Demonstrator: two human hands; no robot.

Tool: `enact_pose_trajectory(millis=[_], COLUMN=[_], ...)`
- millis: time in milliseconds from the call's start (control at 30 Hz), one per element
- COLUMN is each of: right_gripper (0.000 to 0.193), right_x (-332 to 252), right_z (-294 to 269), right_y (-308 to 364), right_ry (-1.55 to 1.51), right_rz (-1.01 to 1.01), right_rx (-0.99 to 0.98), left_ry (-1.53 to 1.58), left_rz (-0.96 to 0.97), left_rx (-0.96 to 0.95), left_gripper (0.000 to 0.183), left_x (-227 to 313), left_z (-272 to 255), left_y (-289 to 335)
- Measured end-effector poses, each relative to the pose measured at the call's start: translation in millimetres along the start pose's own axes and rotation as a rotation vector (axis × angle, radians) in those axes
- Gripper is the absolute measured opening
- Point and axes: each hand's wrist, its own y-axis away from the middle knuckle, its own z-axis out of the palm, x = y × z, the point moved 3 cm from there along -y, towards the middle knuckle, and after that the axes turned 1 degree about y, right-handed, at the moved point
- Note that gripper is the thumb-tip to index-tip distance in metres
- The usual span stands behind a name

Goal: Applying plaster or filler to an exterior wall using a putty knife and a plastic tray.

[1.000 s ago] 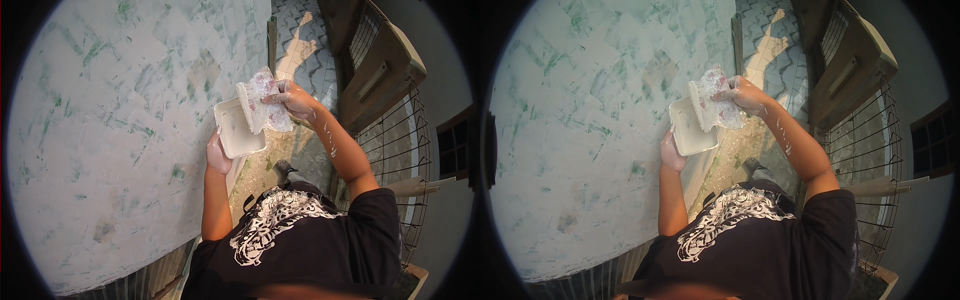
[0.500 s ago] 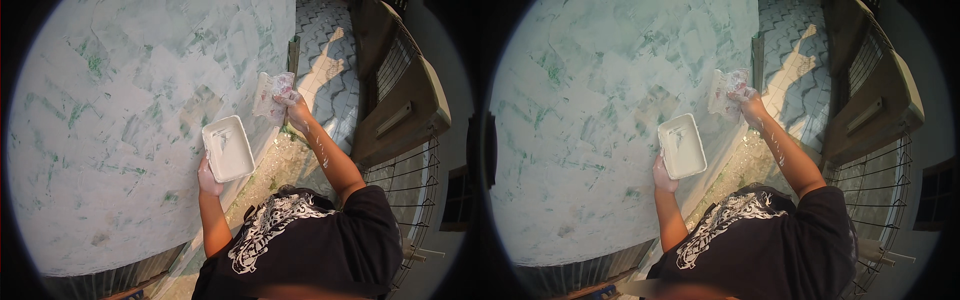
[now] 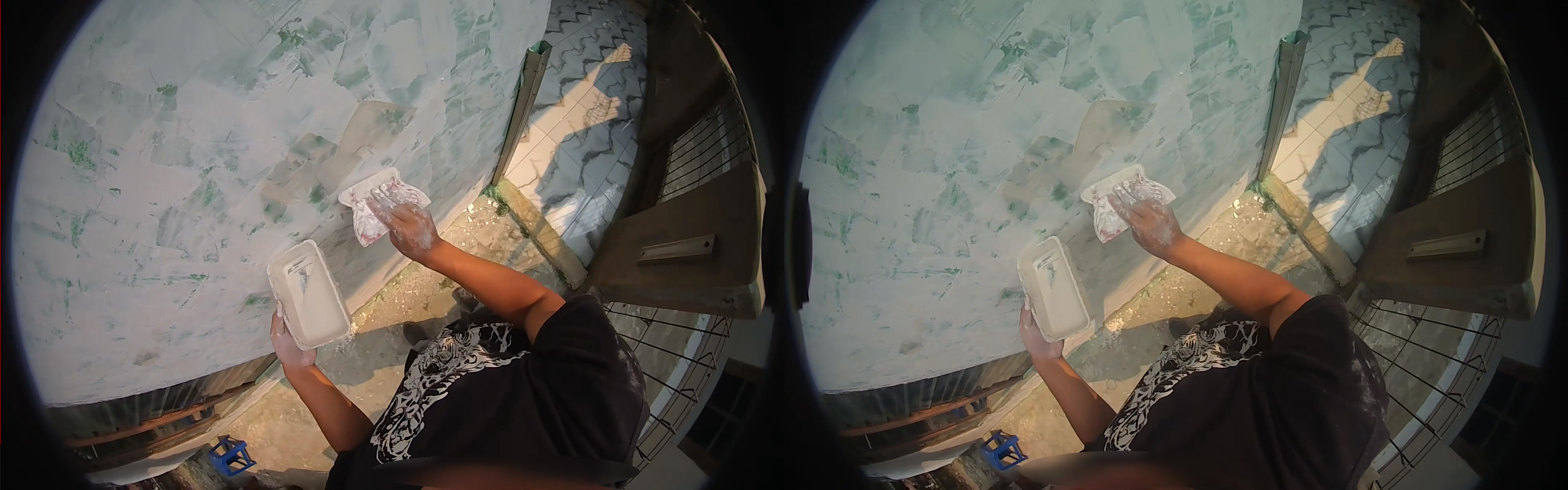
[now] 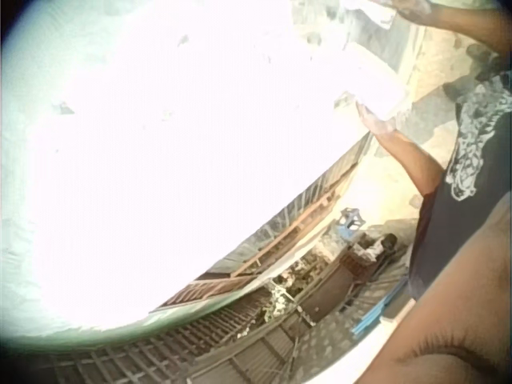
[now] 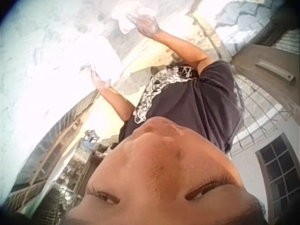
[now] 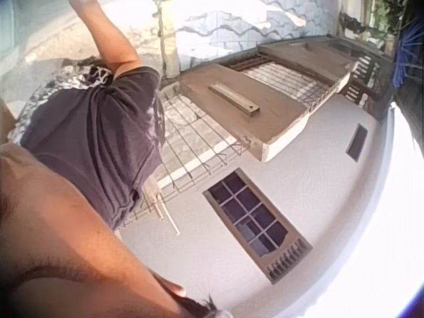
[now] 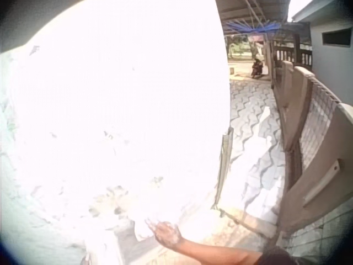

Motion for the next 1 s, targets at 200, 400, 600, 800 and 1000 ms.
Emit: enact_pose_trajectory(millis=[200,400,600,800,1000], right_gripper=[0.074,0.075,0.064,0.069,0.067], right_x=[45.3,11.5,46.3,82.9,67.7], right_z=[-80.7,-8.2,-68.9,-39.7,-38.9], right_y=[-89.6,-38.1,-46.1,-46.5,-6.1], right_ry=[0.001,0.026,-0.053,0.050,-0.061], right_rz=[0.040,0.135,0.001,0.359,0.016], right_rx=[0.355,0.047,0.107,0.077,0.062], left_ry=[-0.005,0.014,-0.032,-0.038,-0.026], left_rz=[0.033,-0.003,0.004,-0.003,-0.021], left_rx=[-0.020,-0.097,-0.164,-0.183,-0.214], left_gripper=[0.042,0.043,0.045,0.044,0.044], left_x=[-15.2,-15.5,-10.6,-17.3,-18.8], left_z=[6.5,21.6,30.0,43.4,57.3], left_y=[-8.9,-13.7,-17.0,-18.9,-25.9])
